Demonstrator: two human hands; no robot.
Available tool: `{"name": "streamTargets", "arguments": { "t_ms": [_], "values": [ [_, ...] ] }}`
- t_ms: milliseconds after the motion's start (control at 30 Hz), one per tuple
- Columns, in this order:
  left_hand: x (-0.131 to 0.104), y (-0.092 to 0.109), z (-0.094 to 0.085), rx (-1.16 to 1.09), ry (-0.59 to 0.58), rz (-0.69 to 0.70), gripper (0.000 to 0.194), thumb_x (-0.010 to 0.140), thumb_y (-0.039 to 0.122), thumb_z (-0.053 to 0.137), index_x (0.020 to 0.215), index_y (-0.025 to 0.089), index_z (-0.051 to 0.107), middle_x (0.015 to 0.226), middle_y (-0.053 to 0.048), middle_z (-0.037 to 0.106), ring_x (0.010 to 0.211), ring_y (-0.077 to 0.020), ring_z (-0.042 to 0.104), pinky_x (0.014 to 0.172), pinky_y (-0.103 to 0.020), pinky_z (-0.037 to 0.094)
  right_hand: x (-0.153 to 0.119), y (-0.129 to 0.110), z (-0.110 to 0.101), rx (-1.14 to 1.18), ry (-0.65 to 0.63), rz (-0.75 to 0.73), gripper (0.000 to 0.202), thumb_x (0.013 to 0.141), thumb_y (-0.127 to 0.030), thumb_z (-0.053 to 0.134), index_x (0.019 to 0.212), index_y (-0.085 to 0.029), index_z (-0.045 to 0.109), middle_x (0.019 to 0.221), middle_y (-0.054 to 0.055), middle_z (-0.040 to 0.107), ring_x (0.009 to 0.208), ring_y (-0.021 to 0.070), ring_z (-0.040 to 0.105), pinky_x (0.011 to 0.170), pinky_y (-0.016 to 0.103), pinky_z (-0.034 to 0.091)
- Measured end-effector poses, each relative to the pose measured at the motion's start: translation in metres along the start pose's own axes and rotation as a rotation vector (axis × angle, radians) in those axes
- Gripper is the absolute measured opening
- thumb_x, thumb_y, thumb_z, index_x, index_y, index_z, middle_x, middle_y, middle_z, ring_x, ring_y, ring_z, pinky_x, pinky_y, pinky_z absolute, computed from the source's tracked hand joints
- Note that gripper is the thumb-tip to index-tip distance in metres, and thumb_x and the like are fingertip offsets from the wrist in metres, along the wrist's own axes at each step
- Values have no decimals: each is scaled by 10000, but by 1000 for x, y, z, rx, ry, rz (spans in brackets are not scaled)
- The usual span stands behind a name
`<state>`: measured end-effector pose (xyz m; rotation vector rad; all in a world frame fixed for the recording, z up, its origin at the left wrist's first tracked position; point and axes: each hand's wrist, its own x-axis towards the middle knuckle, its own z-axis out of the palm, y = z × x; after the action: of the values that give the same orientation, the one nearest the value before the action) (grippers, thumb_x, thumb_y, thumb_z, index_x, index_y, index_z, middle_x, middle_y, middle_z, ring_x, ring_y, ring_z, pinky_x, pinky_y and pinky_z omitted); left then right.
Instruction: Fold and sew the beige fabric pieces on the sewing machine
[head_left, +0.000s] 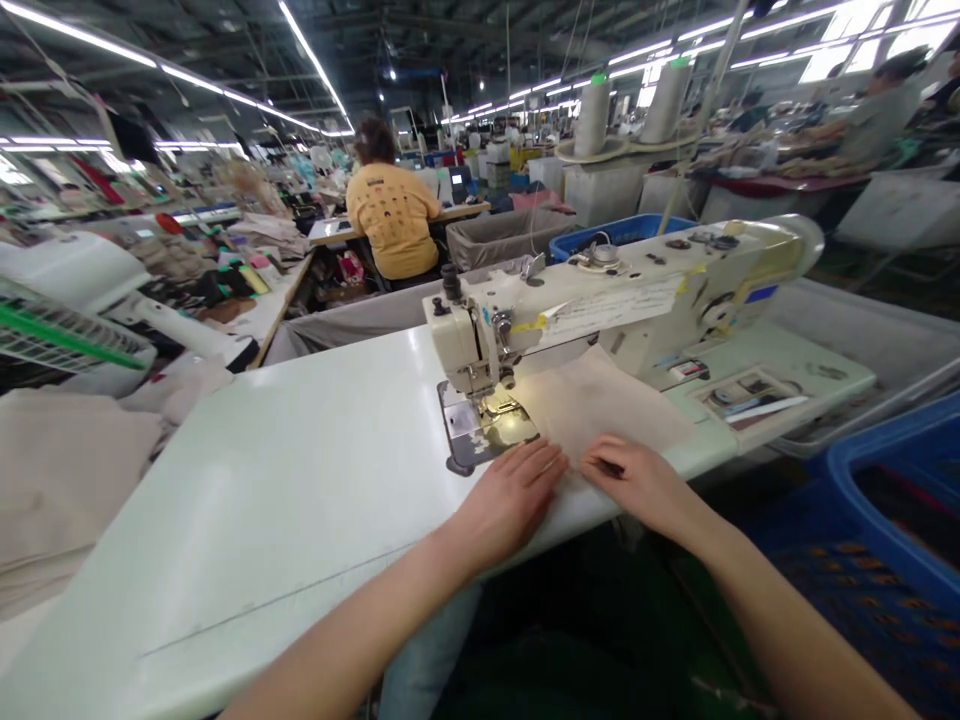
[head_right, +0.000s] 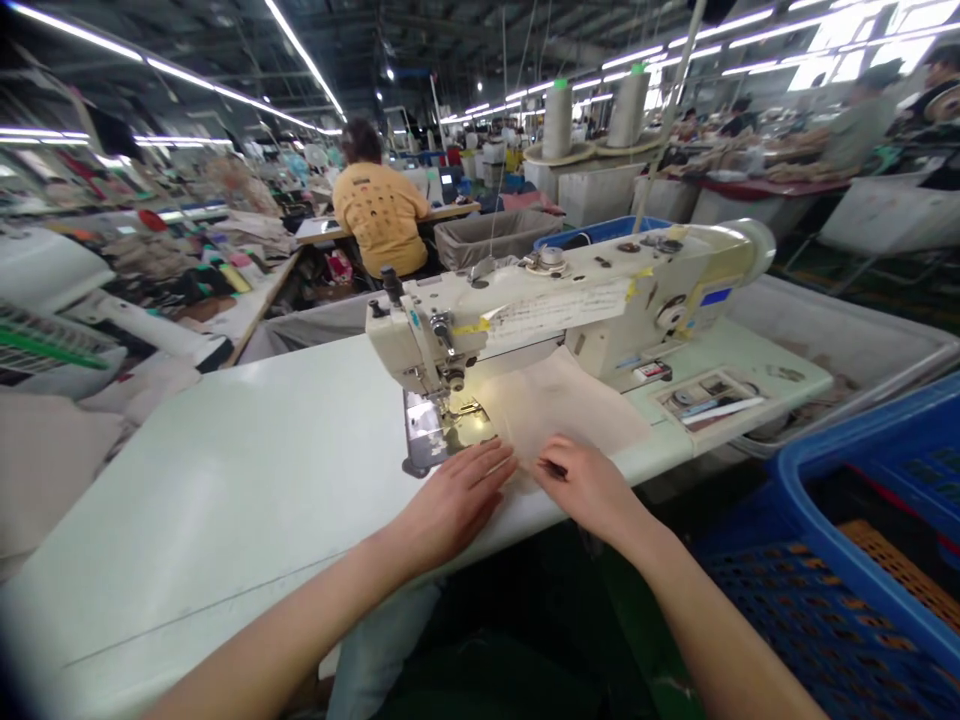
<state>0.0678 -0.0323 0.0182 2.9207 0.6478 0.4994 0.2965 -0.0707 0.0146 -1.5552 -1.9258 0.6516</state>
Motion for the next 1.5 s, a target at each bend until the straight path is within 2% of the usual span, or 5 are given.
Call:
{"name": "streamTargets", "arguments": {
  "t_ms": [367, 733, 867, 1167, 1500],
  "values": [
    [26, 6, 8, 46, -123, -148, 111, 953, 231, 560, 1041, 175, 601, 1094, -97, 663, 1045, -268, 636, 924, -424, 560, 11, -7, -39, 117, 846, -147, 150, 941, -298, 550, 809, -248, 602, 1077, 79, 708, 1015, 228, 654, 735, 320, 491],
    [-32, 11, -25, 70, 599, -349, 568, 926, 272, 605, 1433, 234, 350, 1312, -163, 593, 1254, -309, 583, 1006, -510, 541, -13, -89, -37, 82, 261, -600, 207, 936, -115, 529, 1045, -289, 549, 1144, 23, 748, 971, 147, 709, 824, 261, 540],
    [-45, 7, -49, 83, 336, -78, 582, 914, 140, 499, 1472, 251, 374, 1178, -93, 692, 1160, -255, 647, 1157, -570, 388, -11, -100, -8, 177, -37, -597, 132, 954, -141, 500, 948, -255, 564, 964, -7, 747, 840, 127, 686, 764, 237, 516],
    [-70, 6, -32, 48, -18, -146, 184, 989, 189, 486, 1028, 180, 665, 1056, -94, 684, 956, -226, 647, 817, -364, 570, 8, -28, 35, -379, 183, -194, 108, 948, -196, 566, 852, -221, 609, 924, 55, 695, 896, 235, 635, 748, 329, 498],
    [-109, -14, -34, 141, 1, -238, 258, 940, 87, 505, 1145, 193, 618, 1141, -83, 677, 1062, -253, 601, 983, -452, 472, 36, 24, 10, -424, 217, -241, 172, 960, -233, 541, 913, -226, 707, 1074, 70, 746, 1001, 256, 666, 821, 375, 521]
  ]
}}
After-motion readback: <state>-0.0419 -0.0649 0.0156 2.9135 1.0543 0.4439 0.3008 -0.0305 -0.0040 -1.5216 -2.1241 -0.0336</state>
